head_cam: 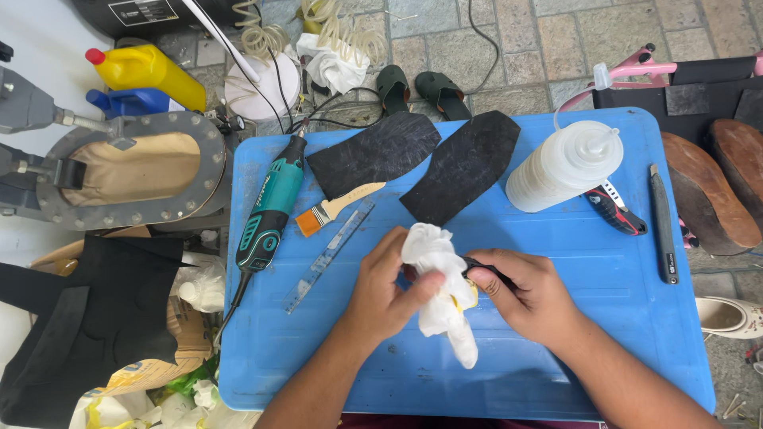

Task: The person cleans a shoe sole with a cloth, then rubs and smooths the surface of a black rubber sole piece. They handle a brown shoe sole and a black rubber piece, wiping and rubbing them by hand. Finally, they use a utility knife to trim the edges of the black rubber piece.

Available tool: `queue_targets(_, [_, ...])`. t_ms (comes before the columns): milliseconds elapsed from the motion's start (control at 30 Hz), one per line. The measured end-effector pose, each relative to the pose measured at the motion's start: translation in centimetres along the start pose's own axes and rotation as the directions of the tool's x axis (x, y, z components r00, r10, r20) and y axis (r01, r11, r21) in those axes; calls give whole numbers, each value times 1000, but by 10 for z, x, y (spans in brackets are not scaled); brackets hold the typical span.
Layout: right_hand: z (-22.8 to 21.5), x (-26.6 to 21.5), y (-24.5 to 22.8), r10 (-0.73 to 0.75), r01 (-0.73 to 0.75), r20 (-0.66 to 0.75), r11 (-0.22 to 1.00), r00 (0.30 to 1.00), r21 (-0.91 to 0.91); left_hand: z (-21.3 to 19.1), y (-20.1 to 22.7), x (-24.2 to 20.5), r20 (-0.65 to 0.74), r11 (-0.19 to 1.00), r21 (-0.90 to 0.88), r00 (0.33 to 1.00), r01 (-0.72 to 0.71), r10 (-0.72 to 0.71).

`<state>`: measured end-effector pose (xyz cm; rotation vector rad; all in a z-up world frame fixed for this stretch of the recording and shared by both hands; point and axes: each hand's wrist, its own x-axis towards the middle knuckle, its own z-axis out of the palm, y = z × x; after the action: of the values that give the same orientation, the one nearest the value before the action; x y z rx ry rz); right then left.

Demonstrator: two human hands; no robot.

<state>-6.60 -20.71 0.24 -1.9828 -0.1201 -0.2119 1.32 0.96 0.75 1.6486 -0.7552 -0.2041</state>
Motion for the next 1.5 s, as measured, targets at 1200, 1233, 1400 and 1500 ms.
queue_targets(1200, [3,7,-21,12,117,484,965,875,-235,-321,-30,-330,-734,-319,491,189,811,-652])
queue_targets(1233, [3,7,-19,-33,152,468,963,883,-220,-305,-16,-316,-754,-301,515,258,803,-604])
queue_targets(1400, [-1,0,2,-108,183,326,961,939,-207,-188,49,-182,-647,268,679,729,684,-222])
queue_targets(1500, [-9,-10,24,8,-10,-8,967,1000,-253,-114,59,-93,-505,572,674,857,466,-103])
